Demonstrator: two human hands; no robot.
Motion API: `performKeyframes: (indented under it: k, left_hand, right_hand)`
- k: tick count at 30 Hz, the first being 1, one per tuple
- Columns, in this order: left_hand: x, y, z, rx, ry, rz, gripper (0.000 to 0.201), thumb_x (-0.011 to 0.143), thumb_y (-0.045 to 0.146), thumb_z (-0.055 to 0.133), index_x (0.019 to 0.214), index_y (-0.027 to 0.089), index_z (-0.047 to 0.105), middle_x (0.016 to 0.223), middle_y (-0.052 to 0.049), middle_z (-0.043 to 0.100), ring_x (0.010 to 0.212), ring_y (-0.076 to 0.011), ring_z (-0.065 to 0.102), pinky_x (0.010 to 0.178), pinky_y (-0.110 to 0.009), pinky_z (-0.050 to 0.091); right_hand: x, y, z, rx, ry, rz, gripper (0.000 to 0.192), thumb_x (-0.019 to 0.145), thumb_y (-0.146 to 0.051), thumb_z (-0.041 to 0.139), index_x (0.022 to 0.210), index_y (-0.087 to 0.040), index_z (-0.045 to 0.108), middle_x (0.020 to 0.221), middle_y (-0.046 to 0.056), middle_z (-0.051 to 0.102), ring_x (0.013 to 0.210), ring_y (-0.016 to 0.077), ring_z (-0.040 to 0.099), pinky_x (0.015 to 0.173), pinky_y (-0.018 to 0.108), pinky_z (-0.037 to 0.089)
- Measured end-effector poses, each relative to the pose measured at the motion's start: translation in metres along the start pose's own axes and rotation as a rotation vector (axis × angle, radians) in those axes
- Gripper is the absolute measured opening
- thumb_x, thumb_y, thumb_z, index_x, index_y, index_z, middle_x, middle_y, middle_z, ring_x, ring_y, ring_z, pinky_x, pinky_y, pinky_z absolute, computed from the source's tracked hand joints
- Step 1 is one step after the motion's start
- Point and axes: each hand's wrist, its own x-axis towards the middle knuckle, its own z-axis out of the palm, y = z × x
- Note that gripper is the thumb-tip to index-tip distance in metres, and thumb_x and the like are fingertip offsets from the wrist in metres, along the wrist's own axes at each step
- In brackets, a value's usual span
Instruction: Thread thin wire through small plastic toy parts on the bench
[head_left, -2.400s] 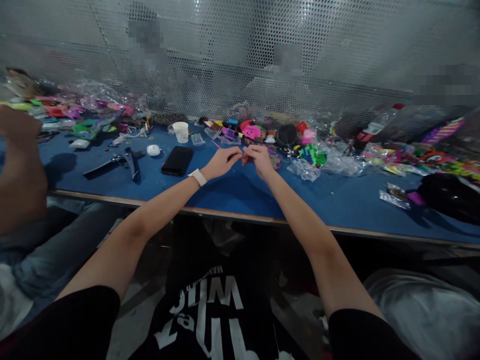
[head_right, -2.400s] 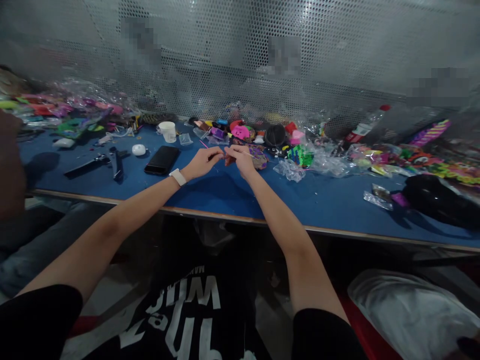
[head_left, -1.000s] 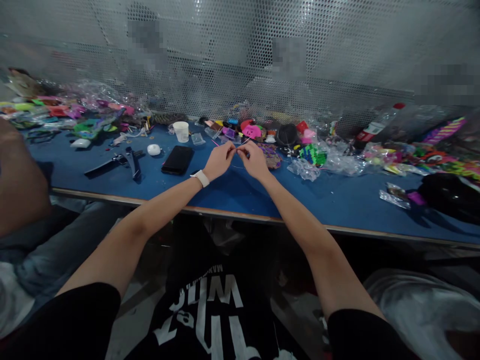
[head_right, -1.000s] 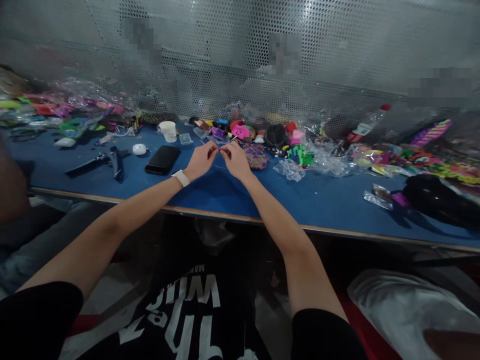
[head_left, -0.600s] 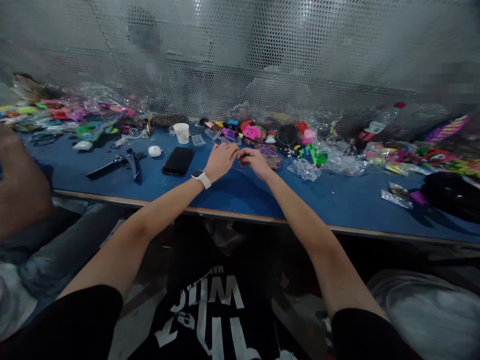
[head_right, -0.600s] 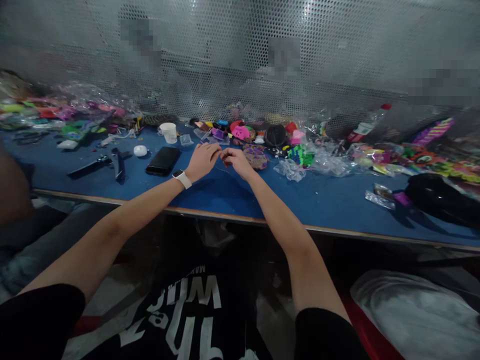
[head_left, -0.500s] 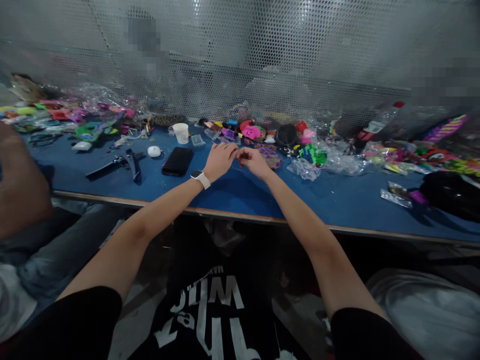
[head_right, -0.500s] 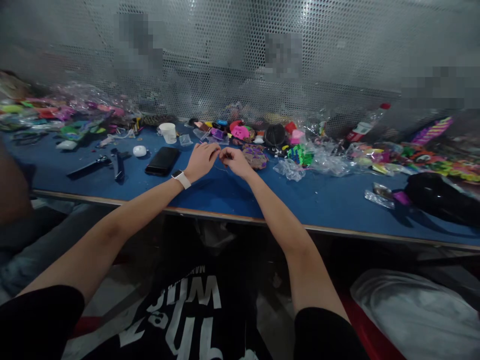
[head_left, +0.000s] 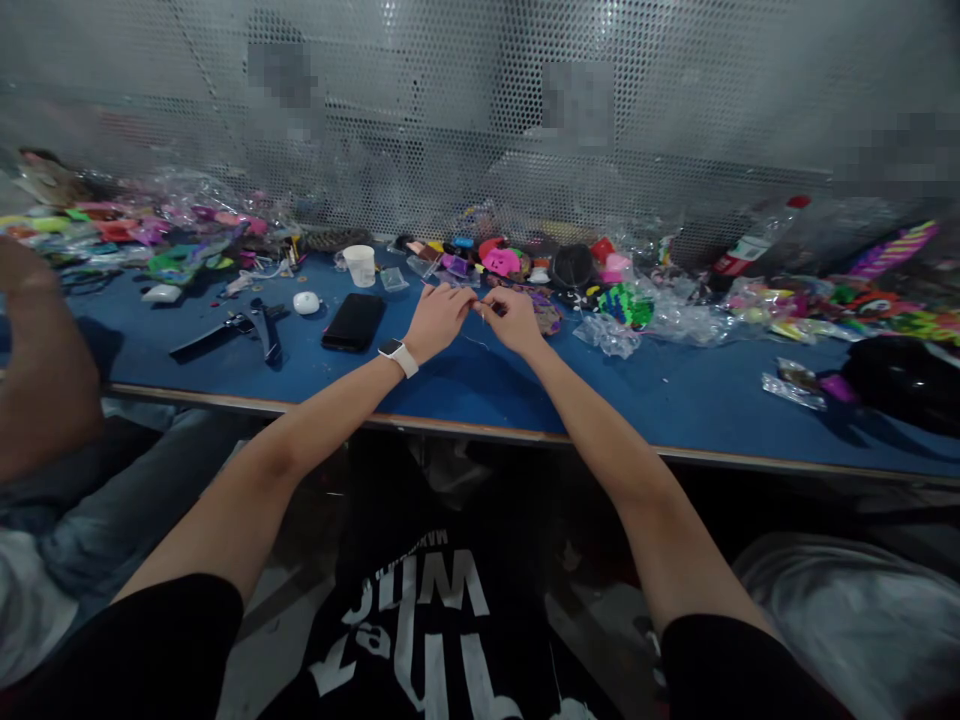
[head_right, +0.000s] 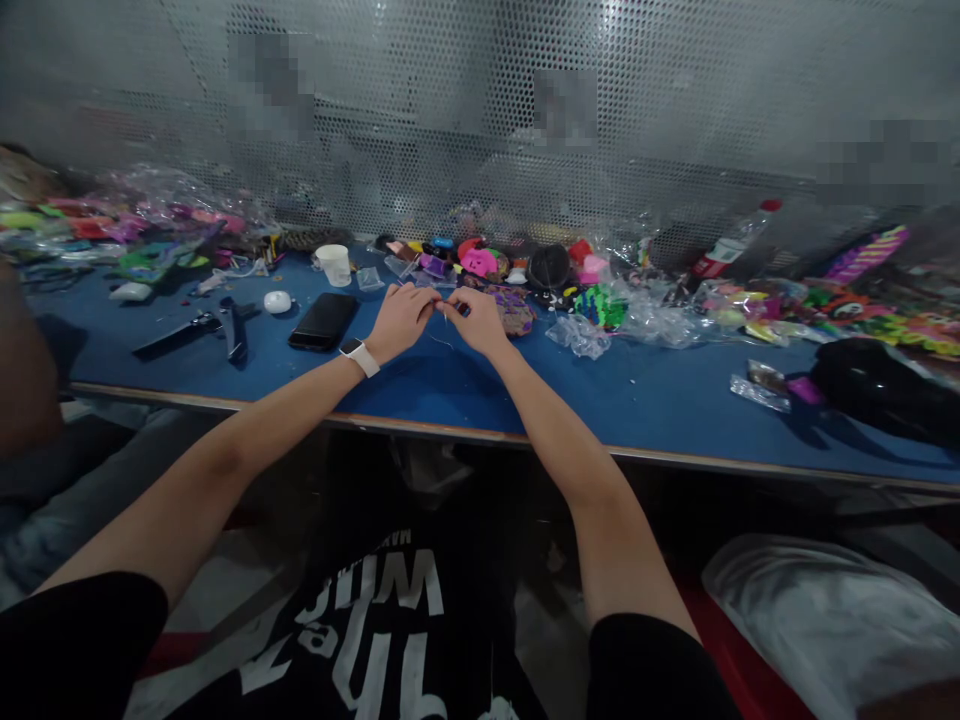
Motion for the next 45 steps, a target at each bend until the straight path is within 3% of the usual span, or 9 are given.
performKeyframes:
  k: [4, 12, 16, 20, 23, 30, 36, 42, 45]
  left_hand:
    - [0.000, -0.002, 0.004, 0.004, 0.037, 0.056, 0.035, 0.125, 0.028, 0.046, 0.127, 0.024, 0.081, 0.116, -0.015, 0.086, 0.121, -0.0367, 0.072, 0.110, -0.053, 0.050]
    - [-0.002, -0.005, 0.002, 0.050, 0.014, 0.225, 0.034, 0.126, 0.031, 0.047, 0.123, 0.025, 0.080, 0.109, -0.013, 0.084, 0.117, -0.0345, 0.070, 0.109, -0.052, 0.048]
    - [-0.003, -0.005, 0.001, 0.049, 0.027, 0.287, 0.036, 0.126, 0.029, 0.046, 0.120, 0.025, 0.081, 0.105, -0.013, 0.082, 0.115, -0.0338, 0.070, 0.108, -0.053, 0.049]
    - [-0.003, -0.002, 0.001, 0.011, 0.044, 0.251, 0.034, 0.126, 0.030, 0.048, 0.121, 0.026, 0.081, 0.108, -0.012, 0.084, 0.116, -0.0332, 0.071, 0.109, -0.052, 0.050]
    - [-0.002, 0.002, 0.004, -0.013, 0.074, 0.111, 0.032, 0.127, 0.031, 0.048, 0.123, 0.024, 0.079, 0.116, -0.013, 0.086, 0.120, -0.0342, 0.071, 0.111, -0.053, 0.050]
    - [0.001, -0.005, 0.009, -0.106, 0.099, -0.117, 0.026, 0.126, 0.031, 0.051, 0.124, 0.024, 0.077, 0.108, -0.011, 0.082, 0.117, -0.0342, 0.075, 0.108, -0.050, 0.053]
    - [0.001, -0.002, 0.006, -0.113, 0.083, -0.093, 0.025, 0.124, 0.030, 0.051, 0.123, 0.024, 0.076, 0.109, -0.013, 0.083, 0.120, -0.0361, 0.074, 0.110, -0.053, 0.052]
    - [-0.001, 0.002, 0.000, -0.092, 0.058, -0.098, 0.028, 0.126, 0.031, 0.048, 0.123, 0.023, 0.075, 0.116, -0.014, 0.084, 0.124, -0.0361, 0.074, 0.114, -0.054, 0.050]
    - [-0.001, 0.001, 0.000, -0.110, 0.065, -0.086, 0.030, 0.126, 0.031, 0.047, 0.125, 0.023, 0.075, 0.118, -0.014, 0.084, 0.124, -0.0358, 0.074, 0.114, -0.054, 0.051]
  right_hand:
    - [-0.001, -0.001, -0.003, 0.055, -0.031, 0.042, 0.091, 0.093, -0.113, 0.058, 0.073, -0.025, 0.069, 0.067, 0.004, 0.067, 0.066, 0.0208, 0.061, 0.066, 0.037, 0.048]
    - [0.001, -0.003, 0.004, 0.324, -0.038, 0.303, 0.088, 0.084, -0.110, 0.077, 0.065, -0.025, 0.065, 0.063, 0.004, 0.068, 0.058, 0.0182, 0.059, 0.051, 0.031, 0.040]
    - [0.002, -0.003, 0.004, 0.305, -0.091, 0.275, 0.088, 0.083, -0.107, 0.082, 0.061, -0.024, 0.061, 0.057, 0.001, 0.061, 0.054, 0.0153, 0.054, 0.050, 0.029, 0.040]
    - [0.001, -0.004, 0.006, 0.384, -0.138, 0.308, 0.091, 0.084, -0.112, 0.075, 0.062, -0.026, 0.055, 0.055, 0.000, 0.056, 0.051, 0.0139, 0.052, 0.049, 0.028, 0.042]
    - [-0.001, -0.005, 0.008, 0.356, -0.058, 0.239, 0.088, 0.087, -0.111, 0.073, 0.069, -0.027, 0.057, 0.058, -0.001, 0.056, 0.052, 0.0140, 0.052, 0.049, 0.029, 0.044]
    - [-0.004, 0.001, 0.005, 0.138, 0.042, 0.058, 0.059, 0.097, -0.084, 0.086, 0.115, -0.028, 0.084, 0.088, 0.005, 0.081, 0.069, 0.0238, 0.072, 0.071, 0.042, 0.064]
    - [-0.003, 0.003, 0.004, -0.113, 0.060, -0.042, 0.041, 0.109, -0.069, 0.081, 0.111, -0.029, 0.094, 0.103, 0.010, 0.087, 0.096, 0.0330, 0.080, 0.097, 0.053, 0.068]
    - [-0.002, -0.004, 0.003, -0.116, 0.067, -0.097, 0.046, 0.111, -0.073, 0.078, 0.111, -0.030, 0.095, 0.130, 0.014, 0.086, 0.127, 0.0386, 0.078, 0.098, 0.054, 0.072]
    - [-0.002, -0.003, 0.003, -0.117, 0.054, -0.128, 0.040, 0.115, -0.065, 0.076, 0.109, -0.030, 0.095, 0.134, 0.014, 0.086, 0.131, 0.0383, 0.078, 0.104, 0.057, 0.071]
